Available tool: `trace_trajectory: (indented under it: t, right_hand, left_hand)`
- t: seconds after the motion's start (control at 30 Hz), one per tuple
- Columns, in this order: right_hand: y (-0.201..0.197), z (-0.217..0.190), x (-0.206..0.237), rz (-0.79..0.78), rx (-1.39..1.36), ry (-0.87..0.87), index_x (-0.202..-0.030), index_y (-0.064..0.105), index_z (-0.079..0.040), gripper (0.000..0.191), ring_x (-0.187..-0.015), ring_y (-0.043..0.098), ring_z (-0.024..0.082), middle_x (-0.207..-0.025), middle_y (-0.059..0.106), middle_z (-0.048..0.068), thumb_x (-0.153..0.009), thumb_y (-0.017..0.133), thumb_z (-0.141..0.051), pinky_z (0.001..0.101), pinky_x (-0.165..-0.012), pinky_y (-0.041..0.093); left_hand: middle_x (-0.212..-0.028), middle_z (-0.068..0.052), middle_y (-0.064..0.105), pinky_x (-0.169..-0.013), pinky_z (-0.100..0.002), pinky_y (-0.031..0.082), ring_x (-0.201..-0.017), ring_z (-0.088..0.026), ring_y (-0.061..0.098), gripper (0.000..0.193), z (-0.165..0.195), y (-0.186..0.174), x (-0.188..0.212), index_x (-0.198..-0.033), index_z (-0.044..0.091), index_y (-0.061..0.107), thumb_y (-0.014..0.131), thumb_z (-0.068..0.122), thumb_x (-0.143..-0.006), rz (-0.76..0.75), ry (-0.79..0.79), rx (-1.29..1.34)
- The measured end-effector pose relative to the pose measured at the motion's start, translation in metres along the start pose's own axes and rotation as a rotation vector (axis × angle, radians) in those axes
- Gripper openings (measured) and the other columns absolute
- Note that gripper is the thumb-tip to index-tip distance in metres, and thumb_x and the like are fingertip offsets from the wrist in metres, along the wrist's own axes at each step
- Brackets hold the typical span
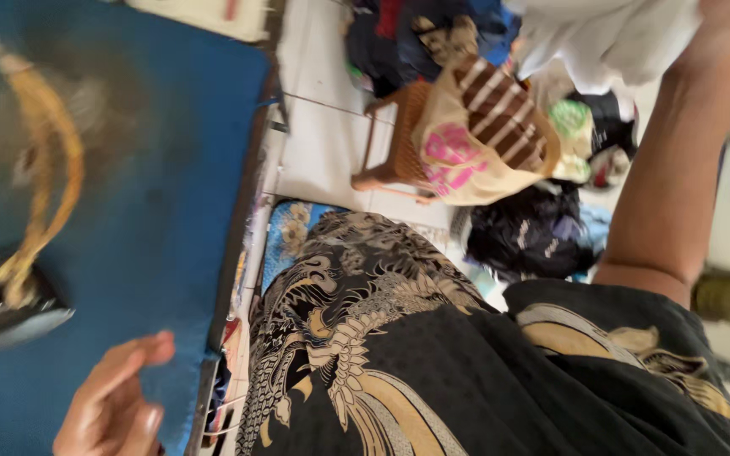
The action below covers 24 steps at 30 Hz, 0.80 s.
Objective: The person irons white shirts on a blue padded ironing table using a heavy charcoal iron, repositioning and turning each shirt to press the body, sleeves and collar, then folds the finished shirts and stacks them on the table. They then lay out a light green shirt and begin ironing it.
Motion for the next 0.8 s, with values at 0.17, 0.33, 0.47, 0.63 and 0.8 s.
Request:
trace_trajectory:
  t: [0.17,0.33,0.47,0.63,0.8]
  right_hand:
    - [0.223,-0.013,0.324,-1.328,0.451,-0.27,-0.137,0.054,-0.004,0.058,-0.111,0.069,0.025,-0.126,0.071,0.013,-0.095,0.068,-0.041,0.0394,-0.09,0.056]
    - [0.319,-0.079,0.616,-2.106,0.017,-0.662,-0.139,0.051,-0.003,0.068,-0.113,0.069,0.026,-0.128,0.07,0.014,-0.091,0.075,-0.044,0.0408,-0.089,0.055]
    - [0.504,-0.051,0.723,-1.906,-0.003,-0.638,-0.141,0.049,-0.002,0.076,-0.114,0.069,0.027,-0.129,0.07,0.015,-0.087,0.08,-0.047,0.0419,-0.088,0.055]
    - [0.634,0.066,0.872,-1.897,0.278,-0.922,-0.144,0.047,-0.001,0.087,-0.116,0.069,0.029,-0.131,0.069,0.016,-0.083,0.086,-0.05,0.0434,-0.087,0.055]
    - [0.623,0.115,0.947,-1.709,0.476,-1.637,-0.155,0.032,-0.006,0.087,-0.098,0.07,0.038,-0.117,0.068,0.019,-0.087,0.079,-0.033,0.0492,-0.072,0.056]
  left_hand:
    - [-0.142,-0.021,0.057,-0.11,-0.045,0.044,-0.132,-0.037,0.055,0.072,0.022,-0.032,0.021,-0.142,-0.001,0.054,0.083,0.012,-0.078,0.202,-0.027,-0.877]
    - [-0.139,-0.027,0.056,-0.102,-0.048,0.045,-0.125,-0.042,0.056,0.079,0.025,-0.104,0.066,-0.141,-0.006,0.049,0.08,0.026,-0.076,0.435,0.127,-1.237]
    - [-0.125,-0.028,0.061,-0.093,-0.047,0.05,-0.113,-0.042,0.062,0.072,-0.025,-0.195,0.165,-0.135,-0.008,0.05,0.079,0.031,-0.082,0.729,-0.133,-0.819]
    - [-0.107,-0.029,0.067,-0.082,-0.045,0.056,-0.097,-0.041,0.07,0.066,-0.146,-0.271,0.271,-0.127,-0.01,0.051,0.079,0.038,-0.09,1.166,-0.562,-0.388]
    - [-0.112,-0.03,0.071,-0.088,-0.046,0.055,-0.103,-0.046,0.069,0.059,-0.188,-0.271,0.291,-0.121,-0.006,0.058,0.081,0.039,-0.09,1.541,-0.631,-0.48]
Point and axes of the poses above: each hand's wrist, its own x-axis away from the middle knuckle, its own y-axis out of the palm, z = x × y, the point moved 8 cm from there along -x, towards the middle knuckle
